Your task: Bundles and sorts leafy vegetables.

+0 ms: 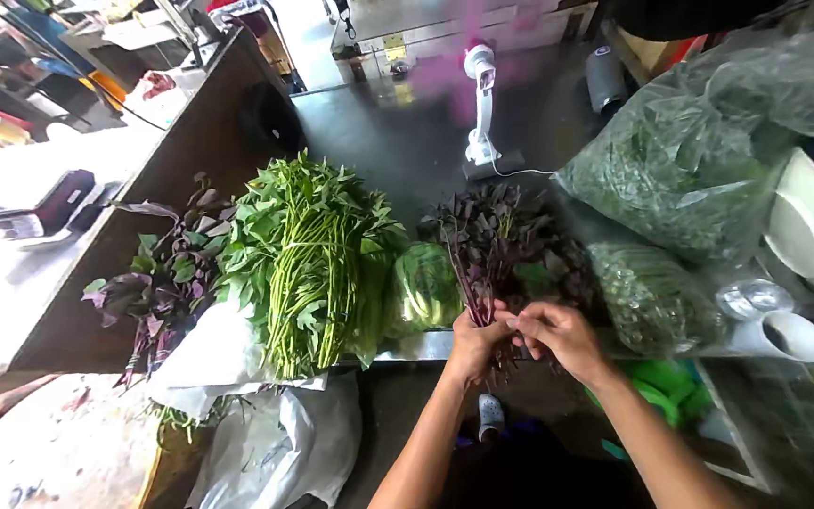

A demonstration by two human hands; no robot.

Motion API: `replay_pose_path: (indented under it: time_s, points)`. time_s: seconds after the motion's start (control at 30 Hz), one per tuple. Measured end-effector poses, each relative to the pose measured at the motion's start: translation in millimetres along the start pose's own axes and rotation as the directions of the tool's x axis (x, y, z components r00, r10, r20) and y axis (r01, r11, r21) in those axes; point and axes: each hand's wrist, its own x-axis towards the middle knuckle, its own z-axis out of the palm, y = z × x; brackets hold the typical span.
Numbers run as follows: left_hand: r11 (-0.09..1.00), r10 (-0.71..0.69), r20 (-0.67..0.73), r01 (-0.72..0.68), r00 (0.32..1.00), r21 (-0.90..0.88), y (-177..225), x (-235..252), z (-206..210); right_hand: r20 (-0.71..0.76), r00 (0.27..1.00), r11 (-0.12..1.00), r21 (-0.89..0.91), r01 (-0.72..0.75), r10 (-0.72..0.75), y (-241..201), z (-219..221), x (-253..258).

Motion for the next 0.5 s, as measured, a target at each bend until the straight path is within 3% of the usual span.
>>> replay_pose_path:
  time_s: [0.07, 0.23, 0.3, 0.5]
  points:
    - [1.000, -0.008, 0.028, 0.008, 1.000, -0.002, 4, -1, -3, 0.008, 1.000, 1.000, 0.006, -0.004, 0.004, 2, 3, -2]
    - [0.985, -0.032, 0.082, 0.046, 0.996, -0.165, 10, -1, -17, -0.034, 0.995, 0.964, -0.255, 0.078, -0.089, 14, 12, 0]
    - [0.975, -0.059, 0.122, 0.083, 0.991, -0.207, 13, 0, -26, -0.053, 0.993, 0.958, -0.275, 0.085, -0.103, 16, 20, 0]
    - [0.987, -0.151, 0.244, 0.134, 0.958, 0.083, 25, 2, -46, -0.208, 0.977, 0.999, 0.006, 0.042, -0.039, 9, 53, -2]
